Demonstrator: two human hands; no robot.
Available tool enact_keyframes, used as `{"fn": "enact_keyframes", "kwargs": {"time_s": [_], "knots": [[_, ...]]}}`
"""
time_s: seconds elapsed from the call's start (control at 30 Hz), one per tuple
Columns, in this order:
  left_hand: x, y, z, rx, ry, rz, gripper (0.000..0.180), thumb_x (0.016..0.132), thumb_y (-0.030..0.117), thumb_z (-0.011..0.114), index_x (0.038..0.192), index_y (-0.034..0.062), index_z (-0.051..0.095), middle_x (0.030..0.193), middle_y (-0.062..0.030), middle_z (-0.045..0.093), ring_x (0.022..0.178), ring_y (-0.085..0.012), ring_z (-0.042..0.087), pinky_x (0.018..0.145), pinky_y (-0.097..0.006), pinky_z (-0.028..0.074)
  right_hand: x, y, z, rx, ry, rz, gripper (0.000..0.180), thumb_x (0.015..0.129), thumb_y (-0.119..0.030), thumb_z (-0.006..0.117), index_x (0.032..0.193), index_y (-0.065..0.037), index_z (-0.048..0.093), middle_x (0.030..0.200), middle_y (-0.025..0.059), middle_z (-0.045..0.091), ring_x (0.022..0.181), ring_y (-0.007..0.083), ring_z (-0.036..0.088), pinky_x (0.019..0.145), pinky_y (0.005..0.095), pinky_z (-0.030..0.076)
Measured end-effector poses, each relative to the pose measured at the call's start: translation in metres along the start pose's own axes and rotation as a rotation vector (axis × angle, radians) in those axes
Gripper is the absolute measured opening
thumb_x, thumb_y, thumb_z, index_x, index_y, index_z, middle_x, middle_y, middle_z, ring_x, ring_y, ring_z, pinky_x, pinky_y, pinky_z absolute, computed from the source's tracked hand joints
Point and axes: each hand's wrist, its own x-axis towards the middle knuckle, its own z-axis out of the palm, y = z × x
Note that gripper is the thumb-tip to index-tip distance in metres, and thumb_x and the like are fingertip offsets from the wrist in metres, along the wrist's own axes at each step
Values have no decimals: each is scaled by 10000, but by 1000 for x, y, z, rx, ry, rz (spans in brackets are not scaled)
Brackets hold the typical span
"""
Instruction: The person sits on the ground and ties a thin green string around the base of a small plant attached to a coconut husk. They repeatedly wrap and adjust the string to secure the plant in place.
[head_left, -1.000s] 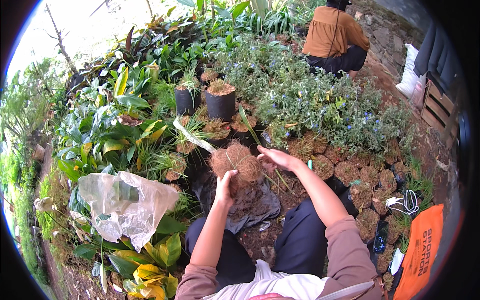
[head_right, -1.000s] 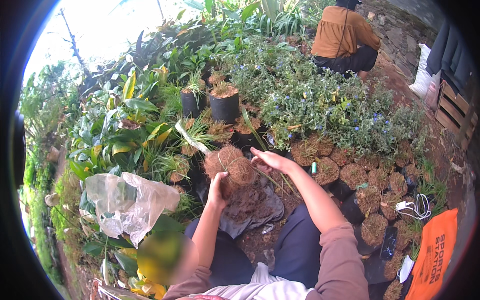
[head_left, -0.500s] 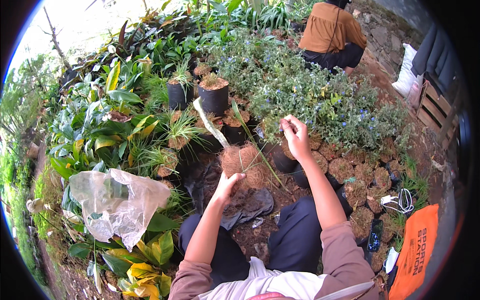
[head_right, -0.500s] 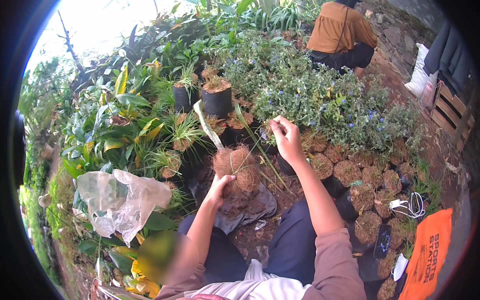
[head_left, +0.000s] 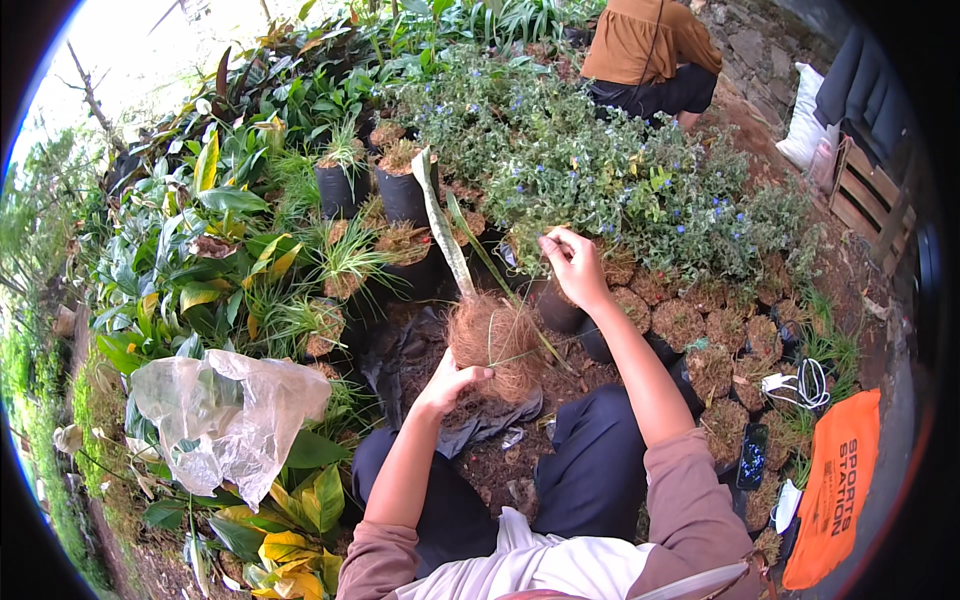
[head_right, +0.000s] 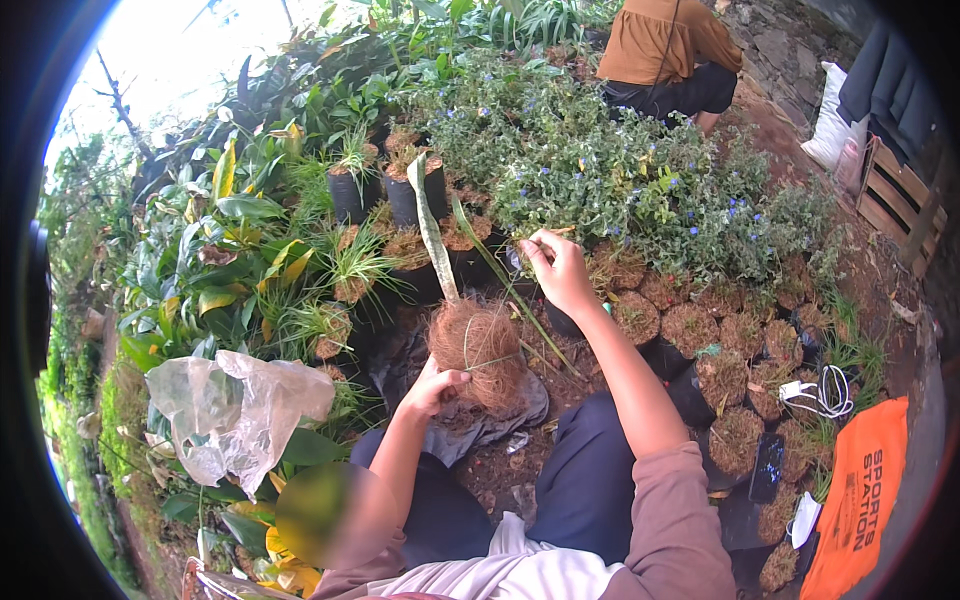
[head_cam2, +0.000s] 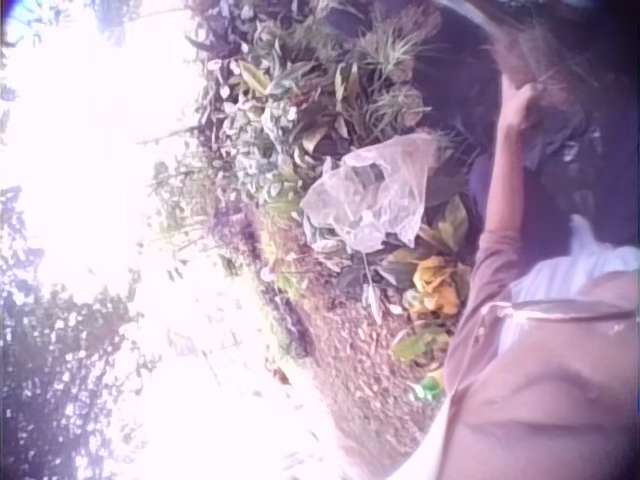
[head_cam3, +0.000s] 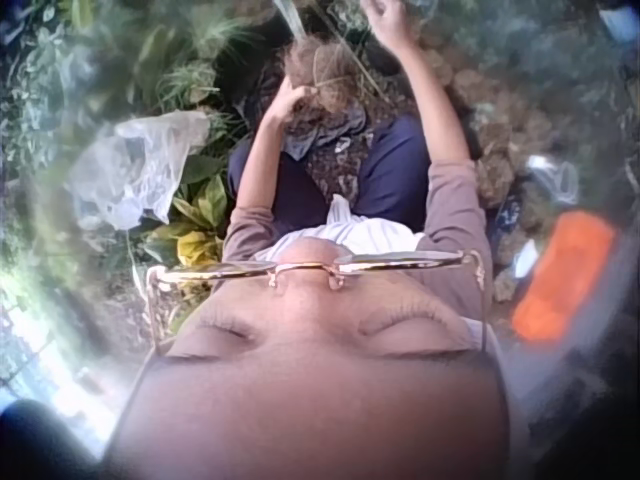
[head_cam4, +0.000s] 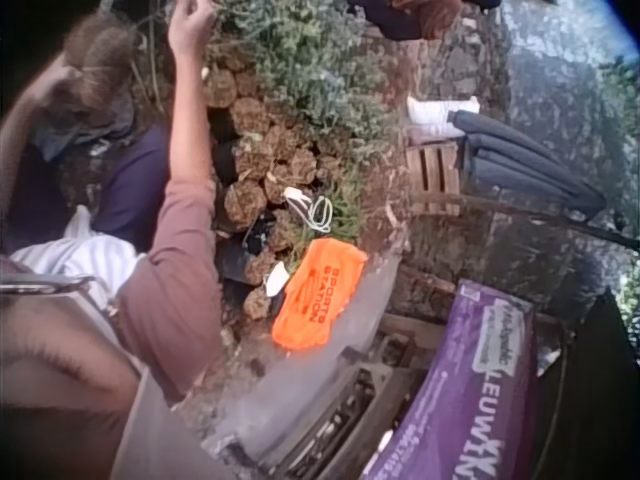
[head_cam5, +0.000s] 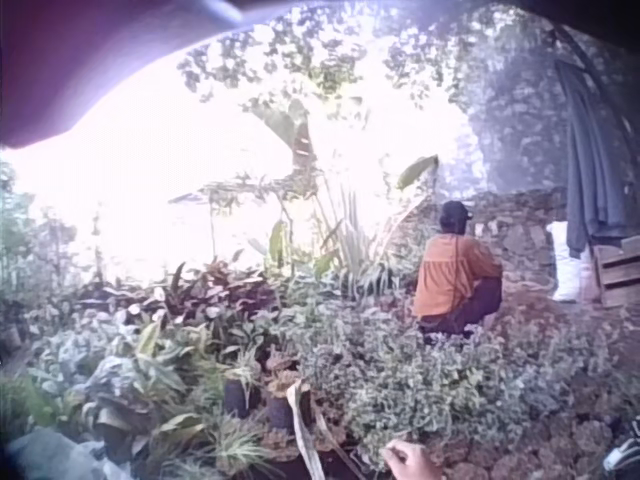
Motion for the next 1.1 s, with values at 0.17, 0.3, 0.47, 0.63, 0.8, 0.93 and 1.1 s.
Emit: {"fn": "enact_keyframes", "kwargs": {"time_s": [0.17,0.3,0.47,0.63,0.8,0.93,1.1], "knots": [[-1,-1,-3,-1,88,19,770,579,133,665,1273,48,344,1113,-72,511,968,-192,514,782,-298,440,-5,16,16,-4,-141,74,244,872,-227,562,796,6,565,576,39,524,545,86,431,516,276,361],[-2,-1,-4,-19,142,59,728,589,135,648,1252,27,366,1092,-77,522,964,-196,521,797,-299,440,-16,22,30,39,-288,157,220,876,-218,557,765,-28,558,569,-29,484,543,55,393,508,252,327],[-2,-4,-18,-126,147,103,625,634,124,627,1206,16,401,1033,-74,542,902,-177,529,752,-289,441,-30,14,59,387,-433,302,181,895,-158,529,759,-39,541,614,-92,426,560,6,353,498,207,280],[4,-1,-8,-287,204,252,561,684,150,587,1199,0,425,1061,-106,573,1002,-224,550,829,-334,457,-50,33,90,620,-410,436,107,894,-111,487,894,-32,560,687,-68,507,614,15,443,532,197,351],[7,-3,-27,-441,361,357,503,716,168,577,1171,-7,455,1071,-100,578,989,-220,560,836,-334,454,-64,-14,101,481,-730,639,139,891,-179,524,882,-46,563,596,-44,485,497,50,424,456,223,328],[7,10,-33,-419,468,408,411,747,178,590,1108,9,490,1049,-84,587,934,-200,586,840,-299,452,-65,-5,112,614,-876,704,140,902,-205,525,829,-87,501,564,-54,380,471,54,326,440,221,255],[8,20,-55,-497,534,451,526,746,54,605,1225,53,387,1094,-78,537,974,-213,565,828,-338,488,-45,12,85,-281,-918,-17,218,799,-215,611,862,-6,614,704,132,606,670,236,572,623,349,445]]}}
